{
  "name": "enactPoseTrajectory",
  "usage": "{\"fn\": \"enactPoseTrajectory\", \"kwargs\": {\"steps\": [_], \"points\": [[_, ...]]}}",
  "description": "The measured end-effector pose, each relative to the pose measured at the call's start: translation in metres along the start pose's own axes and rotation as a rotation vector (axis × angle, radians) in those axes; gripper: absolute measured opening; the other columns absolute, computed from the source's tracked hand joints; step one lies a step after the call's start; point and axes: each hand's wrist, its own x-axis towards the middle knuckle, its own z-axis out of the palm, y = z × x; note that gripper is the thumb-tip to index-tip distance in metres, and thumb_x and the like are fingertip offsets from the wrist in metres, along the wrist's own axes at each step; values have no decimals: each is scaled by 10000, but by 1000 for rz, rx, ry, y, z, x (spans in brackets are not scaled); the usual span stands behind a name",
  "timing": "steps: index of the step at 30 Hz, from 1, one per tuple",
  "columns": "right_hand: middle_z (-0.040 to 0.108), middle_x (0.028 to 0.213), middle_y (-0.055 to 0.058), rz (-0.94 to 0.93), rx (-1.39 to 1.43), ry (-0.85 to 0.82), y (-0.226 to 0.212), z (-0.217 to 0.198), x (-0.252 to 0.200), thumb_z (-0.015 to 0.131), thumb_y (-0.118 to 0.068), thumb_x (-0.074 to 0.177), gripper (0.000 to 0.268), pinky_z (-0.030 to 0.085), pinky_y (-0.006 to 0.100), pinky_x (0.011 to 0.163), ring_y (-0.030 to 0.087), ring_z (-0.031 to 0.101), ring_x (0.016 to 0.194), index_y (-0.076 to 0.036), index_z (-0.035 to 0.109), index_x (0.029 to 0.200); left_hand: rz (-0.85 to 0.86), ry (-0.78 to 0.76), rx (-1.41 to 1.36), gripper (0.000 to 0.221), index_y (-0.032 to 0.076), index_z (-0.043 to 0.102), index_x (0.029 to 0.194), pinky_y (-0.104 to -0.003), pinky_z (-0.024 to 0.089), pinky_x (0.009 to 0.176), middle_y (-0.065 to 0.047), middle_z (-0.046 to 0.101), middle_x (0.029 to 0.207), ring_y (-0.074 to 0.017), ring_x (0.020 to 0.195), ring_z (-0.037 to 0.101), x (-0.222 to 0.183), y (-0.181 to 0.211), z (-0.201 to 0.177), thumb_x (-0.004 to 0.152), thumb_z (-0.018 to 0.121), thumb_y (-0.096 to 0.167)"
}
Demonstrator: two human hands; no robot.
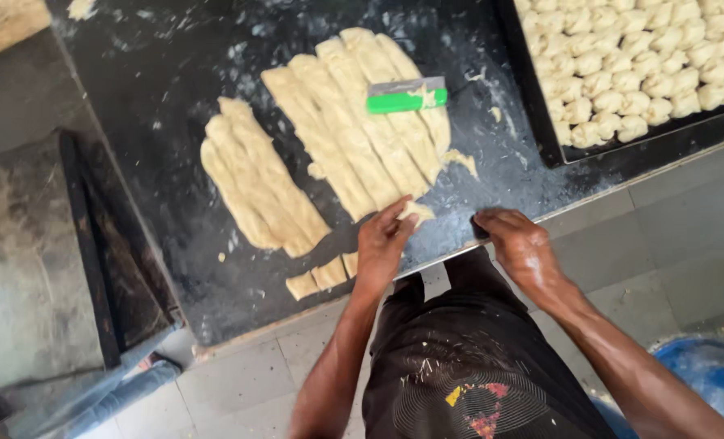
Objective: The person shapes and portions dough on a table by hand and using a scraper, eventually placing small rounded pieces of dough into a large metal tray.
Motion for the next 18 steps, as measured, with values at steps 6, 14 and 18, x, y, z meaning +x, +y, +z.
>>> {"fn": "enactPoseTrajectory", "kwargs": {"steps": [6,14,18], "points": [[666,973,66,233,529,-169,-36,-9,10,802,-75,835,304,588,318,760,134,640,863,-79,682,1113,179,-291,-37,499,49,603,1468,-237,528,861,-72,703,1126,-85,971,597,-27,-1,-5,980,691,106],[645,1144,72,-368,-21,-108,-71,0,12,783,-9,817,437,572,354,873,262,631,1054,-102,738,1241,152,-344,-315,468,-82,598,1459,-369,611,989,-187,739,1253,-219,1077,734,-45,-5,-30,1012,634,49],[571,1320,158,-483,-146,61,-83,7,-1,773,5,746,408,559,410,940,358,632,1091,-39,728,1149,46,-352,-417,463,-21,532,1481,-353,604,986,-128,712,1253,-211,1089,729,-51,-8,-38,1031,552,86]]}}
